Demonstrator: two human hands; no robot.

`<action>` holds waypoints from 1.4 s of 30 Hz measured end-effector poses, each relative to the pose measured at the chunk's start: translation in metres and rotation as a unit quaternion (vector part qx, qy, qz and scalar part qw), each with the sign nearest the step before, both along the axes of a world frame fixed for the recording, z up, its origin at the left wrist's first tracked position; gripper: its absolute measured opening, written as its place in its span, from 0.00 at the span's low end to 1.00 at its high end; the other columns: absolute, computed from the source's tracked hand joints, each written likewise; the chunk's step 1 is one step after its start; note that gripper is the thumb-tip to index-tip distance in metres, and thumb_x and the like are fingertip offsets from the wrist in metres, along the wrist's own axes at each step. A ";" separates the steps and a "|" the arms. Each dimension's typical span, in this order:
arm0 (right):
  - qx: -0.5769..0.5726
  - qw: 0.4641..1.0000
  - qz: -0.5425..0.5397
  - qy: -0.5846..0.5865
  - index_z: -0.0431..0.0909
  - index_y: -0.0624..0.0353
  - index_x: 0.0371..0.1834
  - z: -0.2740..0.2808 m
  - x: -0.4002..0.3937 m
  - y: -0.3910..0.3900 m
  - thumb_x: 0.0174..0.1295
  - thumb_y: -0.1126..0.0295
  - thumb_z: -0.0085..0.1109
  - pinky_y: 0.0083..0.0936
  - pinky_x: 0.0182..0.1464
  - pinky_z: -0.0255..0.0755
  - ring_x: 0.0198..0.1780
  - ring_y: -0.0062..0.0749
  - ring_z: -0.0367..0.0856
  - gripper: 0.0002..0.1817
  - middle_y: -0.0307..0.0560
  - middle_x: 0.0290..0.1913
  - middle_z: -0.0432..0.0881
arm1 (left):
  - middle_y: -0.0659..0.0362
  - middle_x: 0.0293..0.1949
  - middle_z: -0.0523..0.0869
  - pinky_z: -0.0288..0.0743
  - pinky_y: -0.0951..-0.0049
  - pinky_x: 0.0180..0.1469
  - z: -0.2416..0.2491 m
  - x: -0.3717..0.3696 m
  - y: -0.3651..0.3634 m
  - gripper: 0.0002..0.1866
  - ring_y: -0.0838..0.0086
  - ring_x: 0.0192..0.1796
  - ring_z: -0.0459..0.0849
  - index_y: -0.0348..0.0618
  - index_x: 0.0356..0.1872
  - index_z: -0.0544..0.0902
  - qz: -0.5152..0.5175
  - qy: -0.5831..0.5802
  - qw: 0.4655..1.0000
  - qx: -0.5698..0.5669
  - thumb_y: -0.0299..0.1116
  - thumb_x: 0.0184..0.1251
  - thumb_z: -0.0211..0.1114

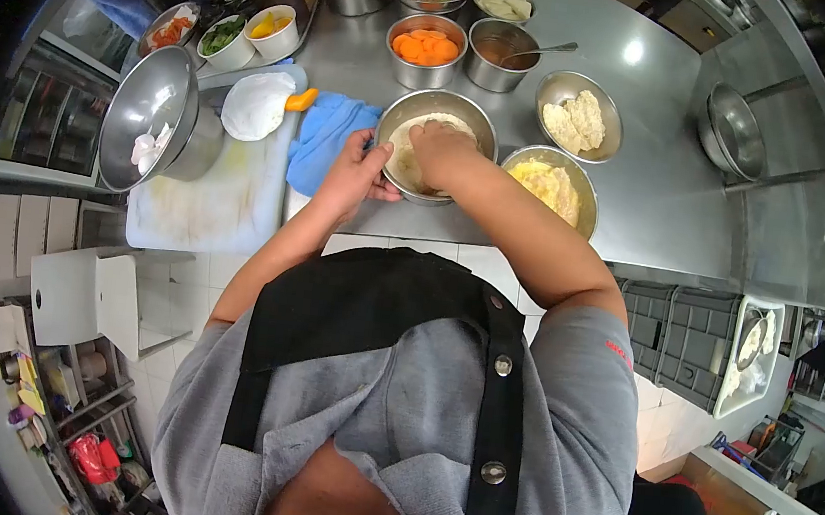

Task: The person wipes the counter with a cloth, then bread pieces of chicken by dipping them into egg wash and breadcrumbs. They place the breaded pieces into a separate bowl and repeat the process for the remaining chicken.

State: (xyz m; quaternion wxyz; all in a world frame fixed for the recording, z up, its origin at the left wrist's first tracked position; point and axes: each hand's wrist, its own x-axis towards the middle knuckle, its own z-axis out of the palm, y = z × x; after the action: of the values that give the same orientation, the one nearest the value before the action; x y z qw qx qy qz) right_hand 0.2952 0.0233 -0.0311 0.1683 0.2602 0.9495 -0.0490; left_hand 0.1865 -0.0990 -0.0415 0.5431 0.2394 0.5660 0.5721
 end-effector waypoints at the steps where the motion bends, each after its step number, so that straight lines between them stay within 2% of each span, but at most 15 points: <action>1: 0.001 1.000 -0.002 0.007 0.69 0.61 0.52 0.003 0.000 0.001 0.50 0.68 0.63 0.37 0.51 0.73 0.52 0.46 0.78 0.25 0.57 0.50 0.76 | 0.49 0.35 0.77 0.83 0.71 0.29 0.000 0.001 0.000 0.34 0.72 0.26 0.80 0.29 0.64 0.50 0.004 0.005 1.000 0.000 0.38 0.67 0.56; 3: -0.001 1.000 -0.011 0.023 0.70 0.61 0.52 0.009 0.000 0.004 0.50 0.68 0.62 0.34 0.52 0.72 0.54 0.44 0.77 0.24 0.58 0.50 0.76 | 0.49 0.36 0.77 0.83 0.70 0.29 0.000 0.002 -0.001 0.33 0.72 0.26 0.81 0.29 0.64 0.50 0.008 0.015 1.000 -0.003 0.38 0.67 0.56; 9: -0.221 0.973 -0.062 0.008 0.70 0.64 0.55 0.044 0.004 0.020 0.49 0.66 0.60 0.33 0.53 0.71 0.53 0.45 0.77 0.28 0.58 0.52 0.77 | 0.49 0.36 0.77 0.84 0.69 0.30 0.002 0.003 -0.001 0.32 0.72 0.27 0.81 0.30 0.64 0.50 0.011 0.006 1.000 -0.007 0.35 0.68 0.55; 12: -0.181 0.981 -0.054 -0.036 0.70 0.64 0.55 0.030 0.004 0.026 0.49 0.67 0.59 0.34 0.53 0.70 0.52 0.48 0.77 0.27 0.60 0.51 0.77 | 0.49 0.35 0.77 0.84 0.69 0.30 -0.002 0.002 0.001 0.33 0.72 0.27 0.81 0.30 0.64 0.49 0.004 0.010 1.000 -0.005 0.36 0.68 0.56; 15: -0.127 0.987 -0.053 0.084 0.69 0.62 0.58 0.027 0.005 0.037 0.51 0.67 0.57 0.33 0.56 0.69 0.55 0.47 0.75 0.28 0.60 0.52 0.76 | 0.49 0.35 0.78 0.84 0.70 0.30 0.001 0.002 -0.001 0.33 0.72 0.26 0.81 0.30 0.64 0.49 0.001 0.003 1.000 -0.004 0.37 0.68 0.56; 18: -0.214 0.971 -0.029 0.100 0.68 0.60 0.59 0.024 0.002 0.042 0.54 0.66 0.55 0.33 0.57 0.67 0.57 0.45 0.74 0.27 0.60 0.54 0.75 | 0.50 0.33 0.78 0.84 0.70 0.31 -0.002 0.001 -0.001 0.34 0.72 0.26 0.81 0.30 0.65 0.48 -0.001 0.000 1.000 -0.008 0.37 0.68 0.55; 21: -0.211 0.975 -0.060 0.029 0.75 0.62 0.51 0.002 -0.003 0.024 0.55 0.63 0.52 0.34 0.55 0.69 0.55 0.42 0.76 0.22 0.58 0.54 0.77 | 0.51 0.31 0.78 0.83 0.70 0.31 0.000 0.004 0.000 0.34 0.72 0.26 0.81 0.29 0.65 0.48 0.006 0.003 1.000 0.000 0.37 0.68 0.55; 22: -0.201 0.979 -0.016 0.001 0.76 0.62 0.51 0.014 -0.004 0.032 0.56 0.63 0.51 0.35 0.56 0.68 0.55 0.44 0.76 0.22 0.59 0.53 0.77 | 0.51 0.31 0.78 0.83 0.70 0.31 0.000 0.002 0.003 0.35 0.71 0.26 0.82 0.29 0.65 0.47 0.006 0.000 1.000 0.005 0.37 0.68 0.55; 26: -0.396 0.907 -0.120 0.078 0.78 0.62 0.50 0.045 -0.007 0.043 0.55 0.65 0.50 0.36 0.53 0.69 0.50 0.47 0.79 0.21 0.60 0.48 0.80 | 0.50 0.32 0.79 0.84 0.70 0.32 -0.002 0.004 -0.001 0.35 0.70 0.27 0.82 0.29 0.65 0.46 0.005 -0.009 1.000 0.001 0.36 0.68 0.54; 29: -0.158 0.987 -0.020 0.031 0.80 0.63 0.45 -0.025 -0.013 0.028 0.54 0.66 0.51 0.35 0.45 0.74 0.42 0.46 0.82 0.18 0.59 0.43 0.82 | 0.48 0.33 0.79 0.84 0.70 0.32 0.000 0.007 -0.002 0.35 0.69 0.27 0.83 0.28 0.65 0.45 0.004 -0.005 1.000 0.000 0.35 0.68 0.53; 30: -0.189 0.981 -0.036 -0.010 0.80 0.64 0.44 -0.014 -0.016 0.030 0.54 0.67 0.50 0.34 0.42 0.75 0.43 0.44 0.82 0.17 0.59 0.44 0.82 | 0.48 0.33 0.79 0.84 0.70 0.32 0.000 0.006 -0.001 0.35 0.69 0.27 0.83 0.28 0.65 0.45 0.005 -0.002 1.000 0.001 0.35 0.68 0.53; 34: -0.300 0.952 -0.050 0.035 0.79 0.66 0.47 0.009 -0.022 0.035 0.55 0.66 0.51 0.36 0.41 0.76 0.45 0.43 0.82 0.19 0.59 0.48 0.80 | 0.48 0.34 0.79 0.84 0.69 0.33 -0.004 0.004 -0.001 0.35 0.68 0.27 0.83 0.28 0.65 0.45 0.008 -0.010 1.000 0.004 0.35 0.68 0.54; 38: -0.240 0.967 -0.087 0.022 0.77 0.65 0.48 -0.014 -0.016 0.029 0.54 0.67 0.53 0.36 0.42 0.76 0.45 0.42 0.82 0.19 0.58 0.48 0.80 | 0.48 0.33 0.78 0.84 0.69 0.33 0.000 0.007 0.000 0.36 0.68 0.28 0.83 0.28 0.66 0.44 0.006 -0.004 1.000 0.003 0.35 0.68 0.54; 40: -0.265 0.960 -0.078 -0.041 0.76 0.65 0.50 0.008 -0.016 0.028 0.54 0.68 0.55 0.35 0.44 0.76 0.47 0.43 0.81 0.20 0.58 0.49 0.80 | 0.49 0.33 0.78 0.84 0.69 0.32 -0.002 0.008 -0.004 0.36 0.68 0.28 0.83 0.28 0.66 0.43 0.006 -0.006 1.000 -0.001 0.35 0.68 0.54; 42: -0.215 0.973 -0.078 -0.013 0.74 0.65 0.50 0.031 -0.010 0.017 0.54 0.68 0.56 0.35 0.46 0.75 0.48 0.43 0.81 0.21 0.57 0.48 0.80 | 0.49 0.32 0.78 0.84 0.69 0.32 -0.003 0.006 -0.002 0.36 0.68 0.27 0.83 0.28 0.66 0.44 0.010 -0.010 1.000 0.005 0.35 0.68 0.54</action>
State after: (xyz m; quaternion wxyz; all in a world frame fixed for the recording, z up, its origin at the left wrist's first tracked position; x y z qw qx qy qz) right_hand 0.2850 0.0408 0.0001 0.2282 0.2920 0.8911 -0.2620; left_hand 0.1927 -0.1006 -0.0443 0.5419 0.2311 0.5600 0.5825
